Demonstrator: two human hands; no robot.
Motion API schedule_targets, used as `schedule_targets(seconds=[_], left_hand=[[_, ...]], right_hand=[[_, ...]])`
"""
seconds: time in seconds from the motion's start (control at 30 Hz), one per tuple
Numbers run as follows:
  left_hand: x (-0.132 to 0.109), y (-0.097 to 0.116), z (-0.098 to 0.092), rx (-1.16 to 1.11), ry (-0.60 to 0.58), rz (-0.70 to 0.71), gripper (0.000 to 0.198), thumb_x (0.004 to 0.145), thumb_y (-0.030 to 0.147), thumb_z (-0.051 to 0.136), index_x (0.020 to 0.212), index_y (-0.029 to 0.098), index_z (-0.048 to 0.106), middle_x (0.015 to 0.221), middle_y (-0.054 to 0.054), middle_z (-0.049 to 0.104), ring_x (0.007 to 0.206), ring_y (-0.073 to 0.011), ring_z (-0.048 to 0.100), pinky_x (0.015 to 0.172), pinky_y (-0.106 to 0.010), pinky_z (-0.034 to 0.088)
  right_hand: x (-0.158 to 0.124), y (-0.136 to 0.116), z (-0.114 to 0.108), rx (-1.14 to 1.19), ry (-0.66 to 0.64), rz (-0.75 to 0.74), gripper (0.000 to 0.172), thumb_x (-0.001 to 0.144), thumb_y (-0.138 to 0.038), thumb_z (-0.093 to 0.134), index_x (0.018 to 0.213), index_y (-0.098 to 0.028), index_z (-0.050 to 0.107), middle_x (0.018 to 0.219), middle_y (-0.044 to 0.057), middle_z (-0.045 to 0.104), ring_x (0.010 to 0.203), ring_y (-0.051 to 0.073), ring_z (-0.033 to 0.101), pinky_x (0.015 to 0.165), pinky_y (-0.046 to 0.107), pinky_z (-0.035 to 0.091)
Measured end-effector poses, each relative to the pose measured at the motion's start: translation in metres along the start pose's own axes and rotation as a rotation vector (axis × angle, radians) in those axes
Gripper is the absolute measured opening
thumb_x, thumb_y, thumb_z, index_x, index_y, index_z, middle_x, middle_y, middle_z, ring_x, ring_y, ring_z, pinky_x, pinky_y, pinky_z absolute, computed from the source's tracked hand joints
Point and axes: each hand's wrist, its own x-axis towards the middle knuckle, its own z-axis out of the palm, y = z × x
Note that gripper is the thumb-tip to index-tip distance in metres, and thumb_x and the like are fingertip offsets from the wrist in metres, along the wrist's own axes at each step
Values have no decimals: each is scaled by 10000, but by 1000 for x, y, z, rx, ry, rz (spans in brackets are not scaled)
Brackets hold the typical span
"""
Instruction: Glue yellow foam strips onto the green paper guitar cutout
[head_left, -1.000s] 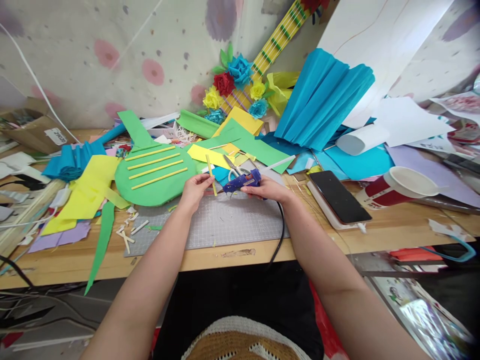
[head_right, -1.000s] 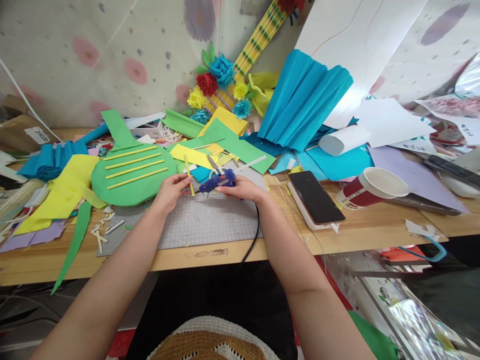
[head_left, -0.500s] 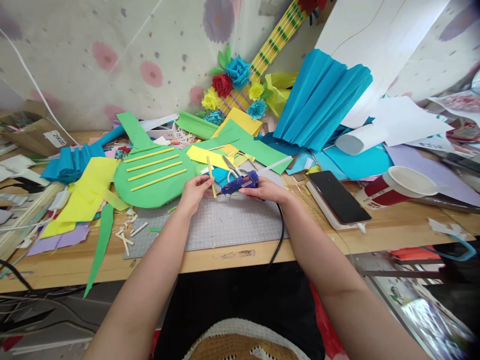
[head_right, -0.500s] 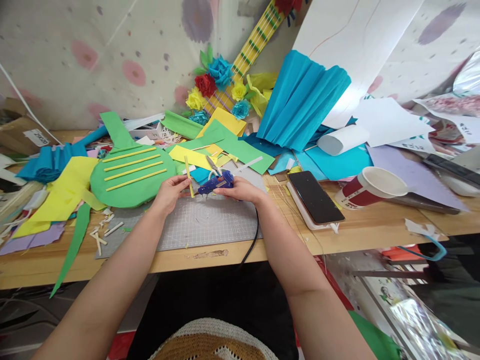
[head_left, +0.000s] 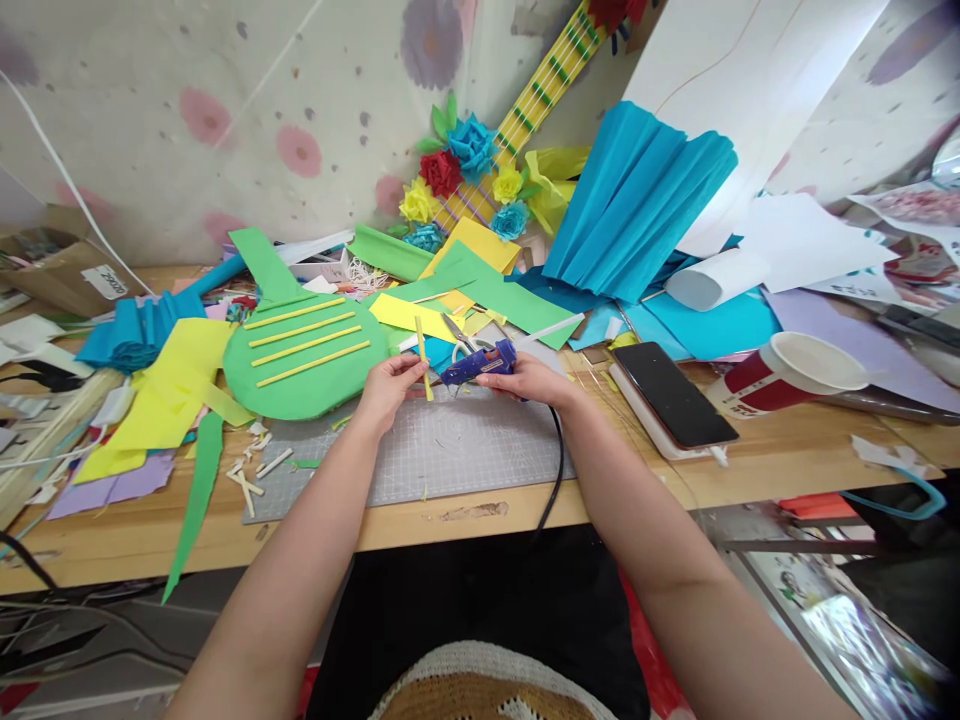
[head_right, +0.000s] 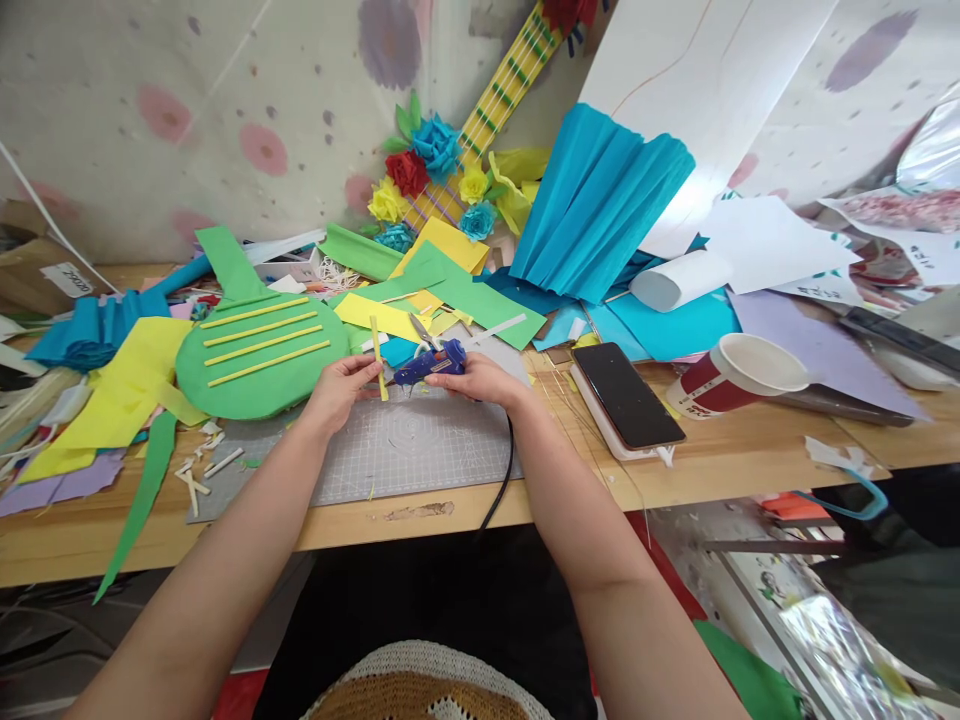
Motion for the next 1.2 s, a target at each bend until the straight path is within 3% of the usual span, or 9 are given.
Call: schedule_targets(seconds=[0.67, 1.2], left_hand=[[-1, 2, 0, 8, -12, -11, 475, 416, 431, 811, 755, 129, 671, 687, -32, 649, 638, -150, 589, 552, -278, 500], [-1, 2, 2, 28, -20, -24, 396, 466, 391, 803, 737, 139, 662, 694, -33, 652, 630, -152, 582, 589, -299, 489]], right_hand=[[-4, -3, -5, 49, 0, -62, 476, 676, -644, 586, 607, -182, 496, 544, -13, 480, 448, 80, 401, 415, 243, 323], [-2, -3, -2, 77, 52, -56, 465, 671, -643, 593, 628, -192, 492, 553, -13, 483, 447, 78, 398, 411, 242, 328]])
